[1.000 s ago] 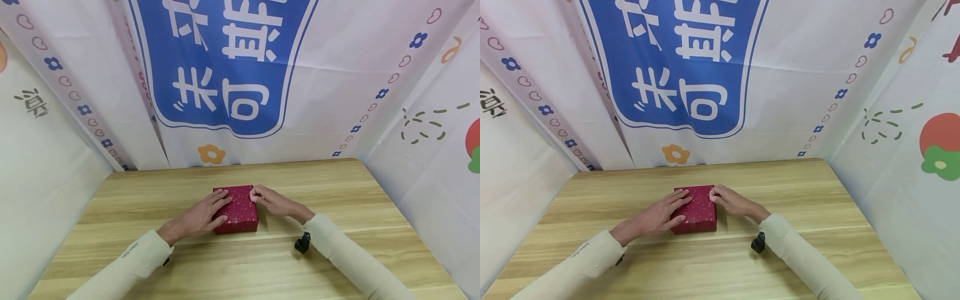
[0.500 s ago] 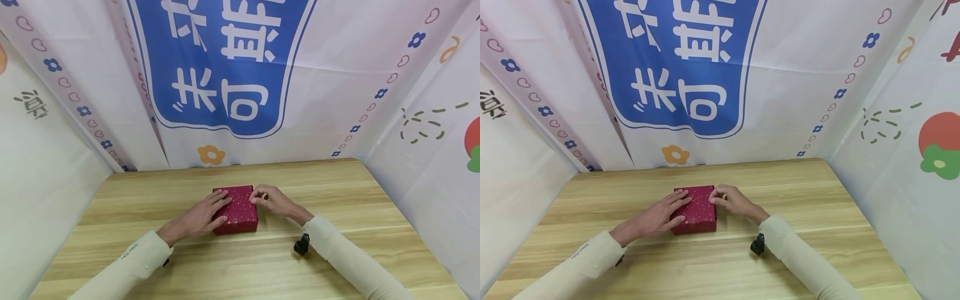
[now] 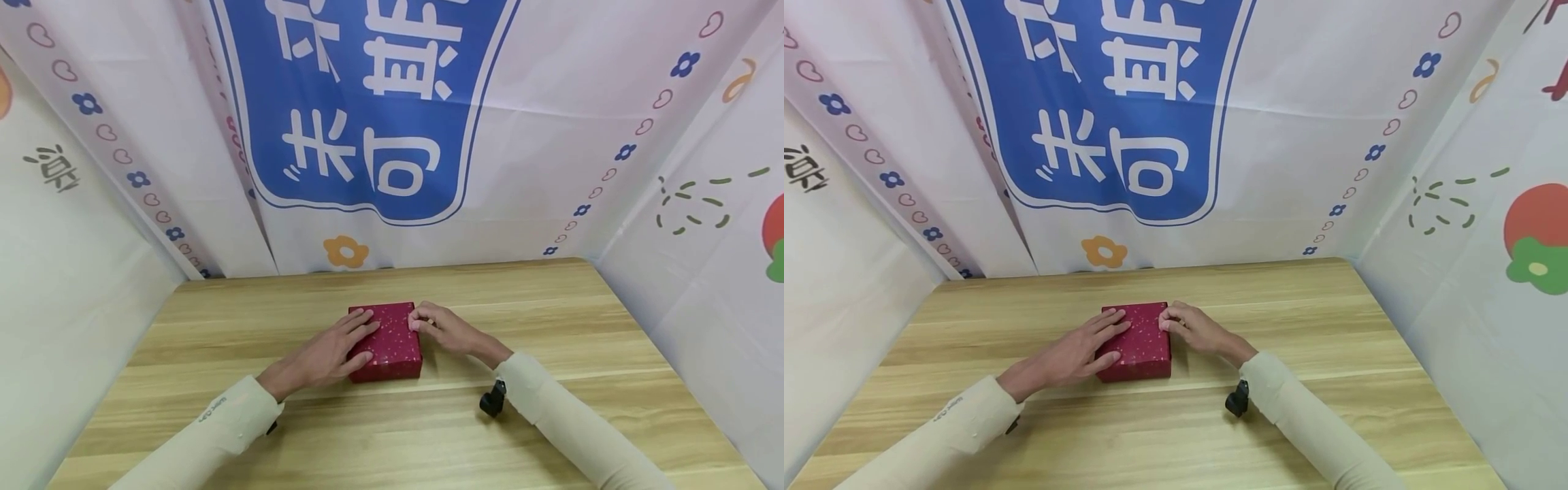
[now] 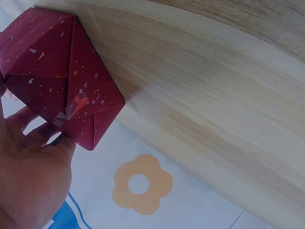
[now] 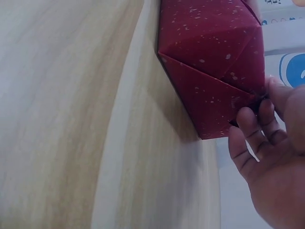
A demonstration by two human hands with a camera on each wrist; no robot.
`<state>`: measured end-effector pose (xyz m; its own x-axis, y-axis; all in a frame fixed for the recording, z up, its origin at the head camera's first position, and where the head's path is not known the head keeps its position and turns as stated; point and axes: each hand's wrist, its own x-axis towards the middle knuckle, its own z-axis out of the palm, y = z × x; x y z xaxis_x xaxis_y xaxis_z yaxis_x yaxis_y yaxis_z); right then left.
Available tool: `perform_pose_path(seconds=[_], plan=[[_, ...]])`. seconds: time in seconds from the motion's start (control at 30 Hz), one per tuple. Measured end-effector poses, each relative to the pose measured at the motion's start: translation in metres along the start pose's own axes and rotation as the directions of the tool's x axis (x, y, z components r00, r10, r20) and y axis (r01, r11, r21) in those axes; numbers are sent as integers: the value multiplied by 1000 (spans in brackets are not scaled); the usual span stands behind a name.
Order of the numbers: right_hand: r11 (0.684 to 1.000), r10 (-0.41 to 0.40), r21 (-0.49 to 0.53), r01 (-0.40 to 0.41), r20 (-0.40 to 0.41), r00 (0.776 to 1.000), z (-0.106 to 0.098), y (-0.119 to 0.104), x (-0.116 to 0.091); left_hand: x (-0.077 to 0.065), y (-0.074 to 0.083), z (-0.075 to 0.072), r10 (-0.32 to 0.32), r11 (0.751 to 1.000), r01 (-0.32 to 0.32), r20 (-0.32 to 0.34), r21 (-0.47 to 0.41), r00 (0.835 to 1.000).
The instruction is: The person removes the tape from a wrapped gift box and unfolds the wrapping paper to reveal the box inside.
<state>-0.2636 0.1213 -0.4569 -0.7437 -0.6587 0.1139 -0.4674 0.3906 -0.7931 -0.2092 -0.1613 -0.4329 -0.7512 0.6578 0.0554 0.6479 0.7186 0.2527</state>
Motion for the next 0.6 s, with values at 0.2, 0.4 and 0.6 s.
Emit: perform_pose_path(seconds=[0.2,0.4,0.6], plan=[[998,31,62,-33,34,999,-1,-1,-1,0,0,0,7,1000,-7,-6,-6,1000],[991,64,112,-70,56,996,-2,0,-1,0,1,0,0,1000,0,-1,-13,1000],[980,97,166,-111,89,991,-4,1,-3,0,1,0,-2,1000,2,-2,-14,1000]])
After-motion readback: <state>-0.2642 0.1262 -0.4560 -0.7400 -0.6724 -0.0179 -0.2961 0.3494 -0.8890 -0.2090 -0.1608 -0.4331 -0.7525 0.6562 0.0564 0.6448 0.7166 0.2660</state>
